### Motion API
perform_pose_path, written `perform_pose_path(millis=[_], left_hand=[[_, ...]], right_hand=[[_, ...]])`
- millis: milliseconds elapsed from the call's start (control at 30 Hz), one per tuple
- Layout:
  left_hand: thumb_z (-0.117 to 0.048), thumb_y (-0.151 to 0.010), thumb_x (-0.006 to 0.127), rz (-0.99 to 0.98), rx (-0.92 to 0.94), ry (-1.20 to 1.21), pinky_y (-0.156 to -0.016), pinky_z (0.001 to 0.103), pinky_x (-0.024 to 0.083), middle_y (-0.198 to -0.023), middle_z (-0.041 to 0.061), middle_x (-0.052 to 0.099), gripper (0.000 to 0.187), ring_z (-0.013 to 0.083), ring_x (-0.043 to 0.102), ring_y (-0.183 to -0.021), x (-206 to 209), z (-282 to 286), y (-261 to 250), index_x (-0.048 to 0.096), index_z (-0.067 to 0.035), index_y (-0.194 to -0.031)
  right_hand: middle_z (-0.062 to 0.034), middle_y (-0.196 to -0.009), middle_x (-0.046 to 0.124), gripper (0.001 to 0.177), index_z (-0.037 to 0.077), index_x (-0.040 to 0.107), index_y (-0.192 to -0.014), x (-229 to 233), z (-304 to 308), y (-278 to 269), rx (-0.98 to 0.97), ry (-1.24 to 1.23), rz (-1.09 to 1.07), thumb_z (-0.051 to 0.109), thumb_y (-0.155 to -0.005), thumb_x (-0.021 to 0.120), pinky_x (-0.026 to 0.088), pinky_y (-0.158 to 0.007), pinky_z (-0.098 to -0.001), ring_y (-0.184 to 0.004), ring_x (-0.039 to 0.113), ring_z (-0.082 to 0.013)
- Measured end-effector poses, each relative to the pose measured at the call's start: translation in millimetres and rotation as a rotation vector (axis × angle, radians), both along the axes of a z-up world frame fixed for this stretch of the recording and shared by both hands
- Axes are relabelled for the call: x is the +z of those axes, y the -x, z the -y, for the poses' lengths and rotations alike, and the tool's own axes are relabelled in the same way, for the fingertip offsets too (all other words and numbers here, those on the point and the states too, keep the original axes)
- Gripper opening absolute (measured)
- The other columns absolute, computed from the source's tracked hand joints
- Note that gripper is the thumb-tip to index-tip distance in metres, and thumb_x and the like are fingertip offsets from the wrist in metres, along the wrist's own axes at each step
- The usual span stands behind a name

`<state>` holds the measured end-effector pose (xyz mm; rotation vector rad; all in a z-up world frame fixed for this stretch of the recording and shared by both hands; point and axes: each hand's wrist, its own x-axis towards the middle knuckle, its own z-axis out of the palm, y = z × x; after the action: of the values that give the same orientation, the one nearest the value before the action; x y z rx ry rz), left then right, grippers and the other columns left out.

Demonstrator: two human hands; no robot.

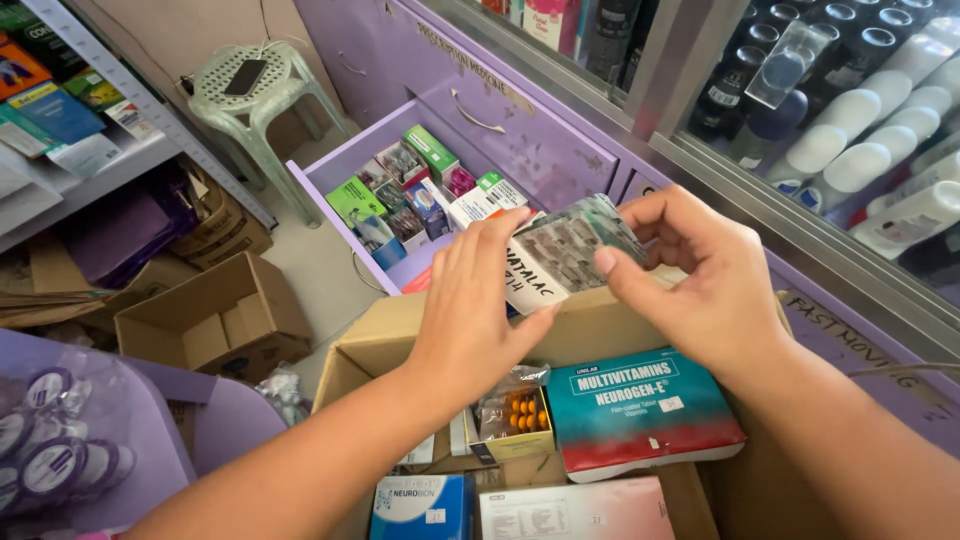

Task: The person retrieves various medicine boxes and blister packs from a purple drawer labeled 'PRESCRIPTION MEDICINE' and places them into a cardboard box. The person handles items such as multivitamin boxes and blister strips, opening some boxes to remove the contents before placing them in the box.

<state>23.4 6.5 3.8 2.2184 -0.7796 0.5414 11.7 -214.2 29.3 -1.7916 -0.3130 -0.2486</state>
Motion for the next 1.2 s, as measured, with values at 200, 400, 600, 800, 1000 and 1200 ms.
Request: perform_pose_path(millis=[200,400,600,800,1000,1200], left_hand=[[-0.027,-0.08,0.088,-0.076,-0.021,0.038,-0.101,0.048,0.044,-0.136,0.02,0.056,0.086,0.0389,0.057,-0.118,-1,2,7,0.037,-0.006,-0.146],[-0.022,-0.083,0.088,0.031,-0.176,0.228,-0.107,0.046,0.048,-0.136,0.022,0.053,0.094,0.0383,0.058,-0.126,-2,2,6,0.026,-0.001,-0.151],[0.007,-0.091,0.076,0.0,-0.33,0.222,-0.104,0.039,0.051,-0.124,0.018,0.055,0.054,0.035,0.061,-0.118,-6,-1,1,0.042,-0.005,-0.132],[0.019,-0.088,0.067,0.01,-0.506,0.331,-0.104,0.037,0.054,-0.123,0.014,0.054,0.047,0.0321,0.066,-0.121,-2,-1,5,0.043,-0.007,-0.119],[0.017,-0.088,0.072,0.048,-0.497,0.296,-0.097,0.035,0.055,-0.12,0.013,0.057,0.048,0.0299,0.067,-0.115,-3,-2,6,0.042,-0.008,-0.116],[-0.007,-0.088,0.084,0.031,-0.477,0.197,-0.095,0.041,0.053,-0.121,0.014,0.061,0.055,0.0337,0.064,-0.111,4,0,6,0.044,-0.007,-0.125]], right_hand=[[-0.0028,-0.092,0.07,0.031,-0.001,0.063,-0.103,7,-1,6,-0.062,0.28,0.084,0.008,-0.083,0.084,0.055,-0.068,-0.0247,-0.075,0.065,-0.0067],[-0.0035,-0.108,0.065,0.03,-0.002,0.054,-0.12,-9,19,15,-0.03,-0.04,0.25,0.004,-0.099,0.075,0.055,-0.091,-0.0213,-0.099,0.066,-0.0071],[-0.0014,-0.112,0.063,0.036,0.002,0.052,-0.124,-18,41,12,-0.135,-0.105,0.365,0.019,-0.102,0.076,0.052,-0.093,-0.0188,-0.095,0.06,-0.0045],[-0.0063,-0.104,0.061,0.034,0.001,0.052,-0.116,-30,53,6,-0.007,-0.405,0.436,0.02,-0.105,0.078,0.049,-0.086,-0.0204,-0.087,0.059,-0.009],[-0.0075,-0.104,0.06,0.041,0.0,0.052,-0.115,-23,46,13,-0.032,-0.409,0.44,0.027,-0.099,0.078,0.047,-0.084,-0.0204,-0.087,0.057,-0.0101],[-0.0072,-0.105,0.06,0.04,0.0,0.054,-0.115,-21,46,12,0.018,-0.366,0.412,0.027,-0.097,0.077,0.046,-0.084,-0.0197,-0.089,0.057,-0.0089]])
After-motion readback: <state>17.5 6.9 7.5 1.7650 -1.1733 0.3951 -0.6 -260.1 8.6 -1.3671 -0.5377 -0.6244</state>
